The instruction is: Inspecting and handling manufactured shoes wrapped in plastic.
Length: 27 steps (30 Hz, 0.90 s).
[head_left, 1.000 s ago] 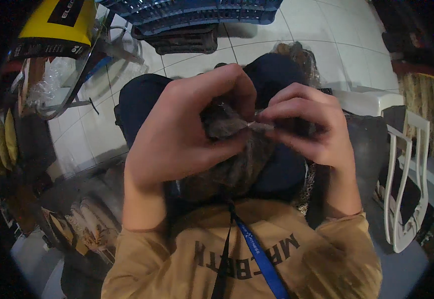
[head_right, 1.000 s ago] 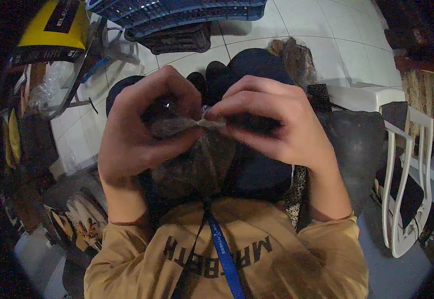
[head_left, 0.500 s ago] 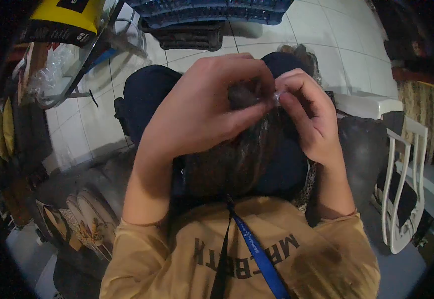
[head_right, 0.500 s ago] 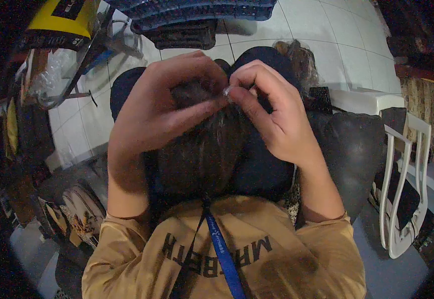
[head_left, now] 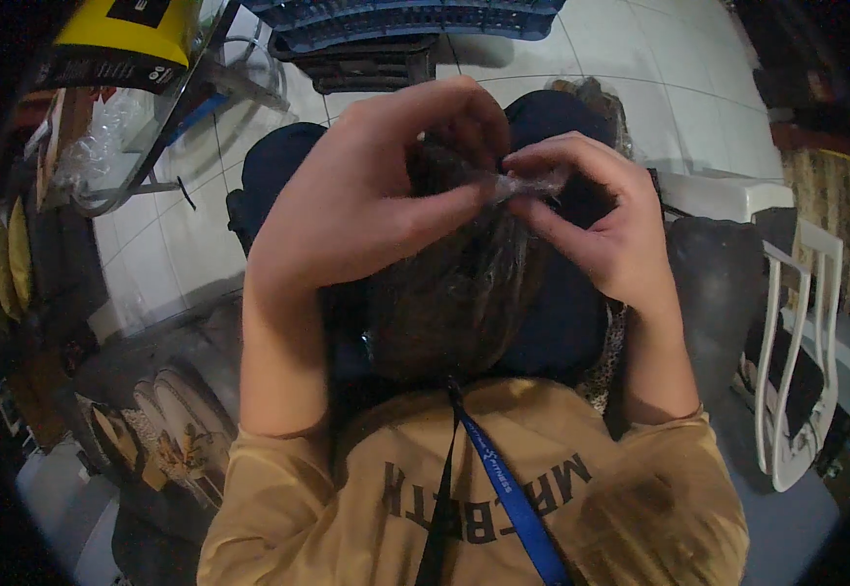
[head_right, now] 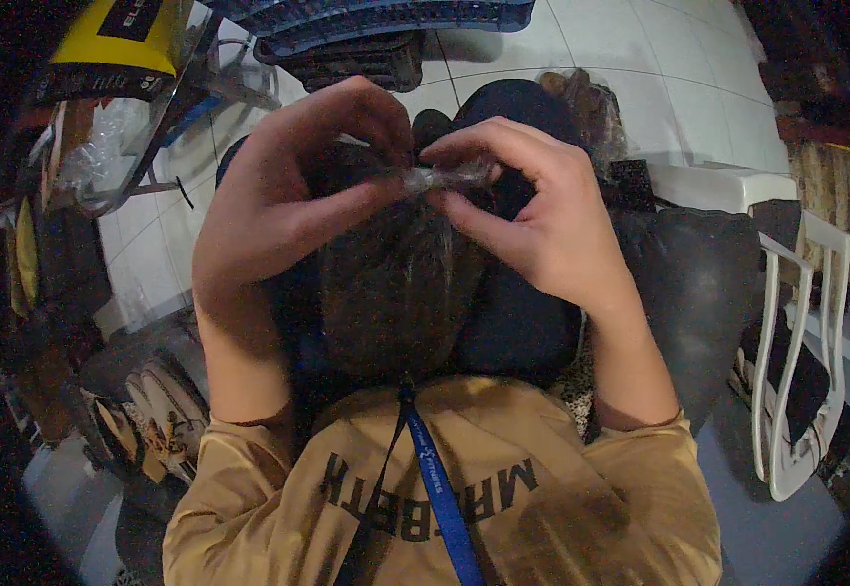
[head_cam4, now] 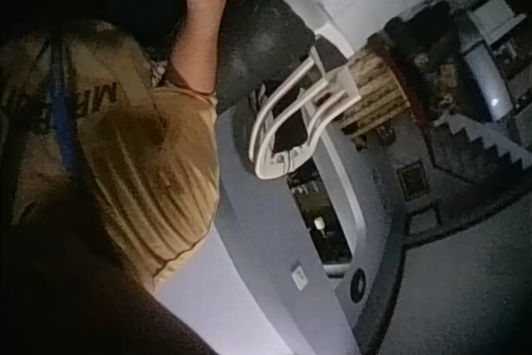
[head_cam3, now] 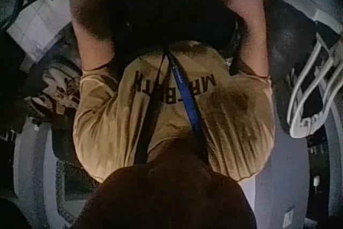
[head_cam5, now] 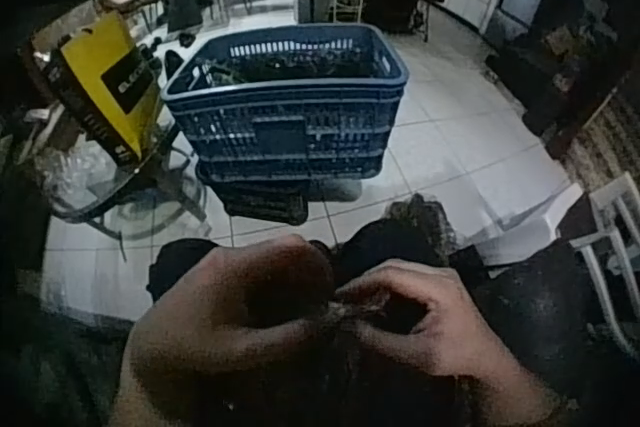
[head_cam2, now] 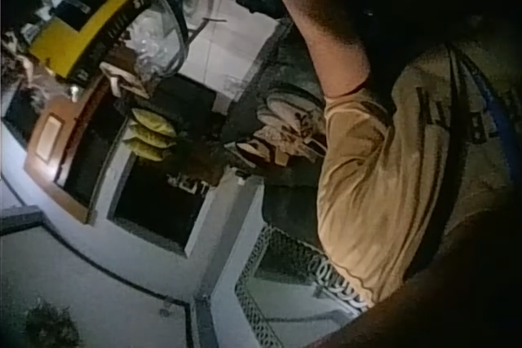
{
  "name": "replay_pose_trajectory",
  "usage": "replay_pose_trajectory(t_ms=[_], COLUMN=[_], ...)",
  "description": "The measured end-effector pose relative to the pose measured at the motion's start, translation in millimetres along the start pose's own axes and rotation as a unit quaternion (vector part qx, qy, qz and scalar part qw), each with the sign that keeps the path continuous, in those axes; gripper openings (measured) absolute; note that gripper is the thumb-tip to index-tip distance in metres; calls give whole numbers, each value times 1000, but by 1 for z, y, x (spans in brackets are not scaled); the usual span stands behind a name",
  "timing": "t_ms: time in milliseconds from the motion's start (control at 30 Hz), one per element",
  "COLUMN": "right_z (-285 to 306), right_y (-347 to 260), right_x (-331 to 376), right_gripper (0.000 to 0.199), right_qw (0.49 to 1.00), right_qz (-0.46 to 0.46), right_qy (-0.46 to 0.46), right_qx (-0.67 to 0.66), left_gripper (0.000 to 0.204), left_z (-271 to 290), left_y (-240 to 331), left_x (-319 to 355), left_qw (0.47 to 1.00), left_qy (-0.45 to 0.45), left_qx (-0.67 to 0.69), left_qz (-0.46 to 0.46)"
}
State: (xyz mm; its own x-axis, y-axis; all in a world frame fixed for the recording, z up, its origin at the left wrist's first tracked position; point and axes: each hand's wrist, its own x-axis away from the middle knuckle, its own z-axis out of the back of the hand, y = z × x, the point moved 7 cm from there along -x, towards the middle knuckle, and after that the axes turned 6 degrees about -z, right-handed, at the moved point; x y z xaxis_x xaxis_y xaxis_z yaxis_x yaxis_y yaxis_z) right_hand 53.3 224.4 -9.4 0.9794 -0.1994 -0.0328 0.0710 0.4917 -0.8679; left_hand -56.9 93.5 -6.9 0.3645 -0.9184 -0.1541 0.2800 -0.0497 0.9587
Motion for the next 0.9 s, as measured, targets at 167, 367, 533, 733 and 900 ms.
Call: replay_pose_trajectory(t_ms=[167, 367, 533, 733, 900], right_z=[-3, -4, -2, -2, -5], right_y=[-1, 6, 21, 43, 43], right_x=[-5, -5, -2, -3, 8], right_gripper=[28, 24, 24, 26, 26], right_qw=[999, 999, 989, 947, 957], right_qz=[31, -3, -54, -109, -125], right_qy=[0, -20, -59, -112, -100], right_qx=[-15, -42, -125, -281, -241], left_gripper=[23, 29, 29, 26, 21], left_z=[8, 13, 12, 1, -24], left_y=[11, 7, 1, 30, 32], left_x=[1, 5, 3, -9, -9], left_qw=[998, 995, 995, 979, 944], left_qy=[54, 89, 93, 69, 25], left_qx=[-38, 12, 13, -145, -312], left_qz=[-15, 33, 46, -125, -108])
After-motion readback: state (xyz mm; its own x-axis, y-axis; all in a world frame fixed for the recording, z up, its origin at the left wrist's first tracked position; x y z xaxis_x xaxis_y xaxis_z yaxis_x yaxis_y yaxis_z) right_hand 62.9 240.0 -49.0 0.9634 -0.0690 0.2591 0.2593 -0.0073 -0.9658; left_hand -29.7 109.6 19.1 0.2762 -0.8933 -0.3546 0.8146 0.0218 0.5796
